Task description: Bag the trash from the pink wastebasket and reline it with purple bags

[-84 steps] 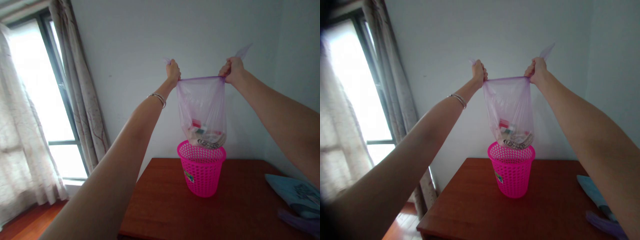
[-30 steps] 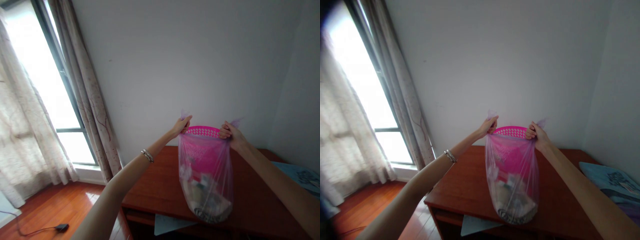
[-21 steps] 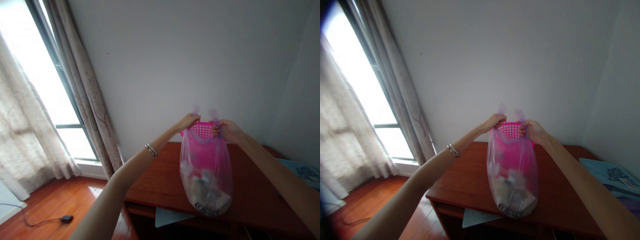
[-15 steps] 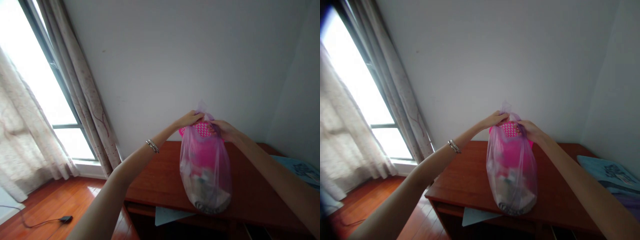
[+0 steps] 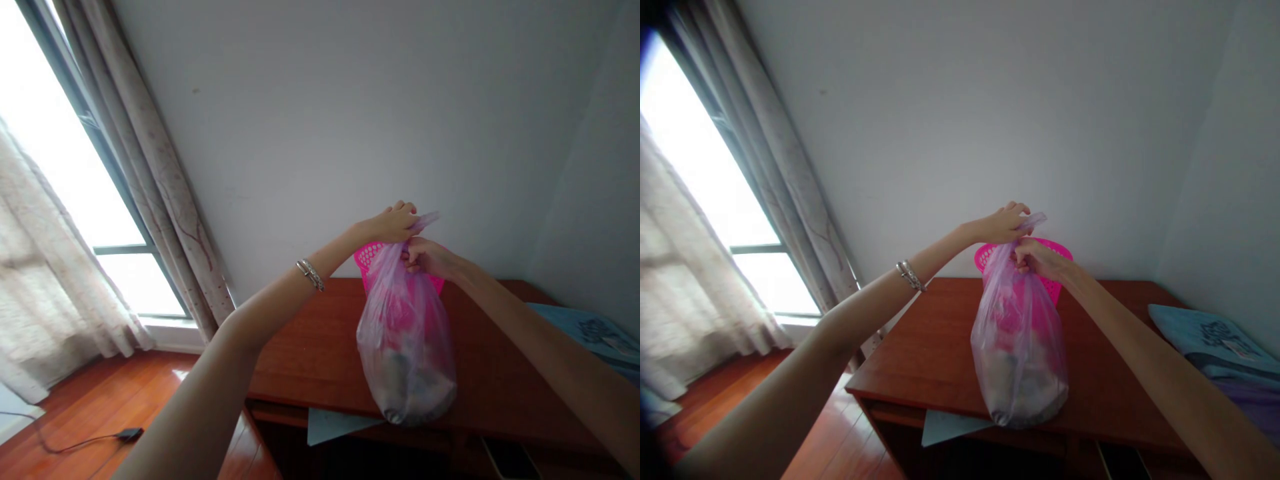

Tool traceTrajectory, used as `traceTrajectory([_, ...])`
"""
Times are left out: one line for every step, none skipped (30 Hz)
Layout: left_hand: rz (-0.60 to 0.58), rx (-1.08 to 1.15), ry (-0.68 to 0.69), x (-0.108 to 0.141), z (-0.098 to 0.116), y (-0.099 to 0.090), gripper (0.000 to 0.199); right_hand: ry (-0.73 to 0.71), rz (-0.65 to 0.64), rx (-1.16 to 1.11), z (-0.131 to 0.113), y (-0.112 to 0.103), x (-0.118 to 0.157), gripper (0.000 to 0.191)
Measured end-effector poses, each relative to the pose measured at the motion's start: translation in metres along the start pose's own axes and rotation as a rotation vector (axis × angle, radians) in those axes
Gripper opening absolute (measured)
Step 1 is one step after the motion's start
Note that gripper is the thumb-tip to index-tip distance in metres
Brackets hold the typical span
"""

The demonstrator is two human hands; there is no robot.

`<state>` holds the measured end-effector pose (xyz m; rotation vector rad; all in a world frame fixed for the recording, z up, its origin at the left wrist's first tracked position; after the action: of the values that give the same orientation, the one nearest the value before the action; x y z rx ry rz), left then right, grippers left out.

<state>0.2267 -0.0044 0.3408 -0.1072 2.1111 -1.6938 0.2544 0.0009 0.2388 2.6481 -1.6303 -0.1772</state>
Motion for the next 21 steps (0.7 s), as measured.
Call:
traceTrajectory([0.005, 0.117, 0.01, -0.002, -0.002, 0.0, 0.026, 0.001, -0.024, 0.011, -0.001, 0.002, 0.0, 0.019])
traceTrajectory([-0.004, 0.245, 0.028, -0.003, -0.003, 0.001, 0.024, -0.002, -0.016, 0.032, -0.002, 0.002, 0.0, 0.019])
traceTrajectory([-0.032, 0.371, 0.047, -0.003, -0.002, 0.002, 0.024, -0.006, 0.019, 0.058, -0.004, 0.0, -0.001, 0.02])
traceTrajectory([-0.069, 0.484, 0.058, -0.002, 0.0, 0.004, 0.025, -0.014, 0.063, 0.087, -0.005, -0.002, -0.002, 0.023])
traceTrajectory([-0.107, 0.571, 0.056, 0.0, 0.002, 0.005, 0.028, -0.023, 0.101, 0.113, -0.006, -0.004, -0.003, 0.026])
traceTrajectory([-0.132, 0.63, 0.039, 0.003, 0.003, 0.006, 0.032, -0.029, 0.127, 0.129, -0.006, -0.005, -0.004, 0.029])
traceTrajectory([-0.135, 0.662, 0.015, 0.006, 0.003, 0.005, 0.036, -0.034, 0.142, 0.133, -0.006, -0.006, -0.004, 0.031])
traceTrajectory([-0.115, 0.672, -0.003, 0.01, 0.003, 0.004, 0.038, -0.042, 0.155, 0.12, -0.007, -0.007, -0.004, 0.032])
traceTrajectory([-0.077, 0.667, -0.011, 0.014, 0.002, 0.001, 0.036, -0.06, 0.17, 0.092, -0.007, -0.009, -0.004, 0.032])
traceTrajectory([-0.035, 0.647, -0.009, 0.019, 0.002, 0.0, 0.032, -0.079, 0.184, 0.055, -0.008, -0.012, -0.003, 0.031])
traceTrajectory([0.007, 0.62, -0.003, 0.024, 0.001, -0.001, 0.029, -0.092, 0.196, 0.012, -0.008, -0.014, -0.001, 0.029])
traceTrajectory([0.048, 0.594, -0.003, 0.029, -0.001, 0.001, 0.027, -0.095, 0.203, -0.031, -0.008, -0.017, 0.0, 0.028])
traceTrajectory([0.084, 0.574, -0.015, 0.034, -0.005, 0.003, 0.026, -0.087, 0.205, -0.072, -0.007, -0.019, 0.002, 0.027])
traceTrajectory([0.114, 0.568, -0.04, 0.039, -0.011, 0.008, 0.027, -0.068, 0.198, -0.108, -0.005, -0.02, 0.003, 0.026])
traceTrajectory([0.139, 0.583, -0.075, 0.043, -0.017, 0.013, 0.029, -0.049, 0.19, -0.137, -0.004, -0.021, 0.004, 0.026])
traceTrajectory([0.163, 0.617, -0.111, 0.047, -0.024, 0.019, 0.031, -0.035, 0.184, -0.16, -0.003, -0.021, 0.006, 0.027])
traceTrajectory([0.187, 0.663, -0.144, 0.05, -0.032, 0.024, 0.033, -0.031, 0.183, -0.177, -0.003, -0.021, 0.007, 0.027])
traceTrajectory([0.209, 0.712, -0.171, 0.053, -0.038, 0.029, 0.034, -0.034, 0.188, -0.189, -0.003, -0.021, 0.008, 0.027])
traceTrajectory([0.235, 0.759, -0.192, 0.055, -0.043, 0.033, 0.033, -0.041, 0.198, -0.197, -0.004, -0.021, 0.009, 0.026])
traceTrajectory([0.265, 0.803, -0.212, 0.056, -0.047, 0.036, 0.032, -0.05, 0.213, -0.201, -0.005, -0.022, 0.01, 0.026])
traceTrajectory([0.299, 0.841, -0.23, 0.057, -0.05, 0.038, 0.031, -0.057, 0.227, -0.202, -0.006, -0.022, 0.011, 0.025])
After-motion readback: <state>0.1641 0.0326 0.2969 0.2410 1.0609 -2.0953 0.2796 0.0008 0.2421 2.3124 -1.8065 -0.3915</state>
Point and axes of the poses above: each hand's wrist, its own x-axis away from the middle knuckle, its own y-axis out of the palm, z = x × y, the point moved 8 cm from there along -x, towards the middle knuckle, and after that the axes turned 4 degrees about -z, right-handed, at the moved point
